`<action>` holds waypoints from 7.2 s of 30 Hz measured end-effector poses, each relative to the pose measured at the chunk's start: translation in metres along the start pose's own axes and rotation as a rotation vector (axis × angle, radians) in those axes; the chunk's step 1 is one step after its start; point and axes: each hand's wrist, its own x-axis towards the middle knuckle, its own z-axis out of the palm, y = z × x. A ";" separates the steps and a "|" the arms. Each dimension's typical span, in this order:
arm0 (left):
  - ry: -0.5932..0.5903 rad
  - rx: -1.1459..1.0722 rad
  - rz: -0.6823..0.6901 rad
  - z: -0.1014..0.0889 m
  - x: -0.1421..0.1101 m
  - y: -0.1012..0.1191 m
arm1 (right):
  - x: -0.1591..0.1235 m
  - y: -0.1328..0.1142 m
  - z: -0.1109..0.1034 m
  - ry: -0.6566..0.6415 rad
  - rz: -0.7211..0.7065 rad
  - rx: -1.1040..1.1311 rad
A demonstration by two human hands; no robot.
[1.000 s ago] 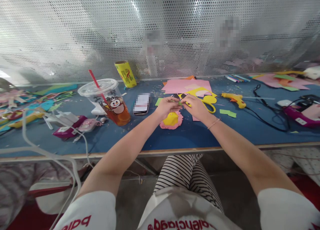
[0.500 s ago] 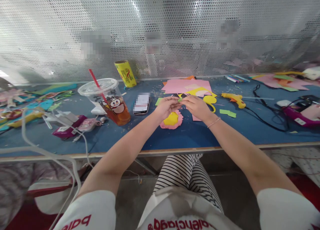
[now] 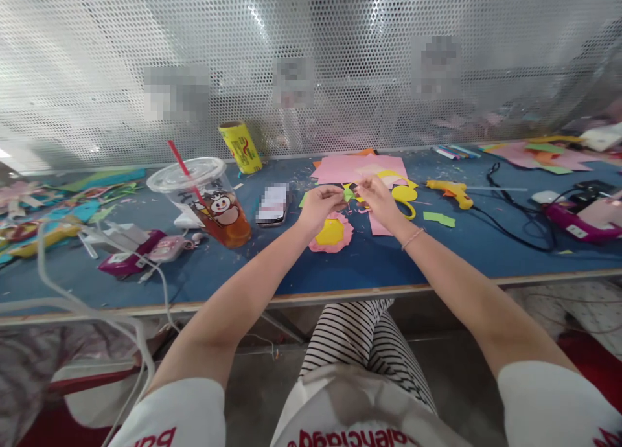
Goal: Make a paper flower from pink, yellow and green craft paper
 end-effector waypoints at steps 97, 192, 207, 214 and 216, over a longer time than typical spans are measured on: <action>-0.124 0.322 0.176 0.000 0.001 -0.002 | 0.005 0.001 -0.008 -0.129 0.001 0.016; -0.049 0.297 0.199 0.004 -0.004 -0.004 | 0.001 -0.002 -0.006 -0.083 -0.334 -0.326; -0.067 0.037 -0.010 0.006 -0.006 -0.002 | 0.000 -0.002 -0.022 -0.272 -0.647 -0.608; -0.078 -0.049 -0.071 0.002 -0.002 -0.003 | 0.000 -0.002 -0.024 -0.303 -0.622 -0.544; -0.084 -0.068 -0.079 0.001 -0.001 -0.003 | 0.000 -0.003 -0.022 -0.254 -0.567 -0.472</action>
